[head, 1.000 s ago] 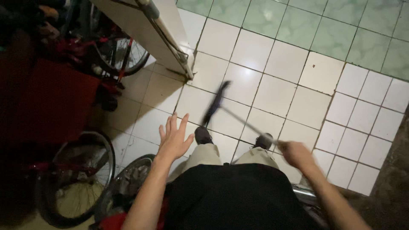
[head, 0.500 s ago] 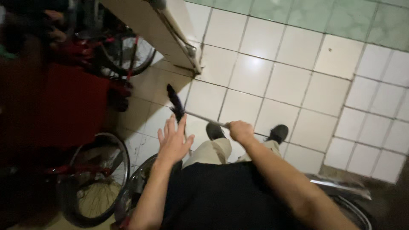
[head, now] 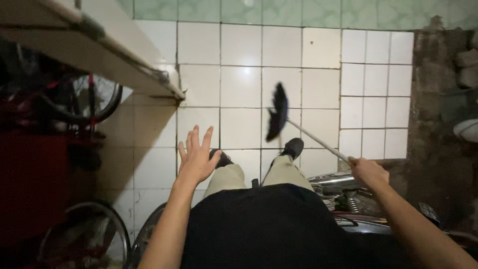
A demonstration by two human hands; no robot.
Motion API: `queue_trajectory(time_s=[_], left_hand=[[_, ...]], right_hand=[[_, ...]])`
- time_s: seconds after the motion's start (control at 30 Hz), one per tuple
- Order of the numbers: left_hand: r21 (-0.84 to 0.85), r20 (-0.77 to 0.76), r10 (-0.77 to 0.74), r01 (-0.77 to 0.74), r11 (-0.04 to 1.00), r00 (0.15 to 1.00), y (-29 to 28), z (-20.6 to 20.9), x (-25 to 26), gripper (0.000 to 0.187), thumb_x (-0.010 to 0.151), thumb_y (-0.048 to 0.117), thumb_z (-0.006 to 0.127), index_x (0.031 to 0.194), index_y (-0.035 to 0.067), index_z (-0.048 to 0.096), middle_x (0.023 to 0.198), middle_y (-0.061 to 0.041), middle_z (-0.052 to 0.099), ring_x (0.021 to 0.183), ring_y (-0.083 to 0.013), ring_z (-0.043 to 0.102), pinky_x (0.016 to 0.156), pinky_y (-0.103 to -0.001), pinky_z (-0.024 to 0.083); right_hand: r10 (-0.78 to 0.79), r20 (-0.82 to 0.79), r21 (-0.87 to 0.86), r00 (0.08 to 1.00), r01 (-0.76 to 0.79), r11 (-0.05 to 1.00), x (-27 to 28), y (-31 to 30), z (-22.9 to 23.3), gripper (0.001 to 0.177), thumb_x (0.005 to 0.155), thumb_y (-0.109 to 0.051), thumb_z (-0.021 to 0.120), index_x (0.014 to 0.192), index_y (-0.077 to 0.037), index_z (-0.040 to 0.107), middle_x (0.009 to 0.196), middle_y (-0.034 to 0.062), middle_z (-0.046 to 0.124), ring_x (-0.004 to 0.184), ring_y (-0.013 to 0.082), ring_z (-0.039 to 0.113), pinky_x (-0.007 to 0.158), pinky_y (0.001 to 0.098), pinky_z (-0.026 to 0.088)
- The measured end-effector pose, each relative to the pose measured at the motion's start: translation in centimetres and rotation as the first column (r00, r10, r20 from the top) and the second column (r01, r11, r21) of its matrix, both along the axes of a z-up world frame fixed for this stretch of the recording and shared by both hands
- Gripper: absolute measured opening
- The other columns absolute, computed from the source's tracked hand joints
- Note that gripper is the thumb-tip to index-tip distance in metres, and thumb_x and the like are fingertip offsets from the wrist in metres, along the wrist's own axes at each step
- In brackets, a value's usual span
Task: The person sweeps a tiled floor using a broom, moving around a cluttered area containing a scooter, a bicycle, and a red stool. The person repeatedly sweeps the same sections of the floor in a back-and-forth motion.
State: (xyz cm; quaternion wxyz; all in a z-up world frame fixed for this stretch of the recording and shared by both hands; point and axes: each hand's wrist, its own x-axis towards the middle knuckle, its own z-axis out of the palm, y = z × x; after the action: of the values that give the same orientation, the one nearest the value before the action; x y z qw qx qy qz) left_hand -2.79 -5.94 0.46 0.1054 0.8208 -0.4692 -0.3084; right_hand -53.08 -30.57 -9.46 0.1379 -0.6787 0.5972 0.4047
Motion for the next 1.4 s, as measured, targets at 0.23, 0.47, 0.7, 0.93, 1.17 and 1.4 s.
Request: queue_trajectory(time_s=[0.23, 0.47, 0.7, 0.93, 1.17, 1.4], left_hand=[[-0.02, 0.038, -0.137, 0.138, 0.99, 0.99, -6.2, 0.6, -4.2, 0.081, 0.091, 0.038, 0.066, 0.159, 0.019, 0.027, 0.164, -0.027, 0.016, 0.151, -0.0445, 0.017, 0.115, -0.069, 0.014], [0.027, 0.088, -0.207, 0.205, 0.978, 0.974, -11.9, 1.4, -10.5, 0.082, 0.089, 0.039, 0.066, 0.159, 0.02, 0.027, 0.164, -0.026, 0.016, 0.151, -0.0443, 0.017, 0.115, -0.069, 0.014], [0.034, 0.108, -0.134, 0.131, 0.991, 0.985, -19.2, 3.5, -20.3, 0.082, 0.09, 0.04, 0.066, 0.16, 0.022, 0.027, 0.163, -0.027, 0.016, 0.15, -0.0443, 0.018, 0.115, -0.069, 0.014], [-0.02, 0.121, -0.24, 0.244, 0.97, 0.963, -26.2, 4.3, -27.9, 0.082, 0.091, 0.041, 0.066, 0.16, 0.021, 0.026, 0.165, -0.027, 0.016, 0.151, -0.0444, 0.017, 0.117, -0.067, 0.014], [0.056, 0.136, -0.29, 0.285, 0.957, 0.947, -30.4, 3.6, -28.7, 0.083, 0.091, 0.043, 0.064, 0.16, 0.024, 0.023, 0.165, -0.025, 0.013, 0.152, -0.0428, 0.015, 0.116, -0.067, 0.013], [0.017, 0.15, -0.37, 0.372, 0.928, 0.917, -36.4, 2.2, -28.3, 0.084, 0.09, 0.044, 0.066, 0.159, 0.022, 0.023, 0.165, -0.024, 0.015, 0.152, -0.0436, 0.016, 0.118, -0.068, 0.013]], right_hand=[[-0.061, 0.105, 0.051, 0.993, 0.055, 0.997, -1.3, 0.1, 4.2, 0.037, 0.107, -0.036, 0.048, 0.133, -0.024, 0.07, 0.082, 0.0103, 0.076, 0.061, 0.02, 0.071, 0.057, 0.0367, 0.06], [0.058, 0.457, 0.042, 0.888, -0.087, 0.995, 5.7, 0.4, 0.5, 0.034, 0.104, -0.043, 0.052, 0.13, -0.032, 0.069, 0.089, 0.0003, 0.074, 0.071, 0.0178, 0.069, 0.059, 0.0369, 0.059], [0.029, 0.544, 0.078, 0.838, -0.084, 0.993, 7.6, -5.9, -3.4, 0.03, 0.096, -0.039, 0.061, 0.123, -0.036, 0.074, 0.109, 0.0104, 0.074, 0.103, 0.0327, 0.071, 0.086, 0.0491, 0.057], [-0.139, 0.317, 0.212, 0.938, 0.072, 0.975, -16.3, -17.0, -5.4, 0.039, 0.102, -0.04, 0.054, 0.139, -0.032, 0.064, 0.086, 0.0047, 0.076, 0.065, 0.0173, 0.065, 0.057, 0.035, 0.056], [-0.502, 0.042, -0.023, 0.864, 0.503, 0.864, -36.0, -19.5, -0.5, 0.044, 0.1, -0.043, 0.061, 0.143, -0.034, 0.067, 0.132, 0.0127, 0.073, 0.118, 0.0345, 0.071, 0.097, 0.0527, 0.056], [-0.613, 0.221, -0.093, 0.759, 0.642, 0.761, -38.5, -18.5, -1.3, 0.043, 0.094, -0.032, 0.069, 0.135, -0.022, 0.076, 0.119, 0.0229, 0.077, 0.105, 0.0407, 0.078, 0.091, 0.0515, 0.06]])
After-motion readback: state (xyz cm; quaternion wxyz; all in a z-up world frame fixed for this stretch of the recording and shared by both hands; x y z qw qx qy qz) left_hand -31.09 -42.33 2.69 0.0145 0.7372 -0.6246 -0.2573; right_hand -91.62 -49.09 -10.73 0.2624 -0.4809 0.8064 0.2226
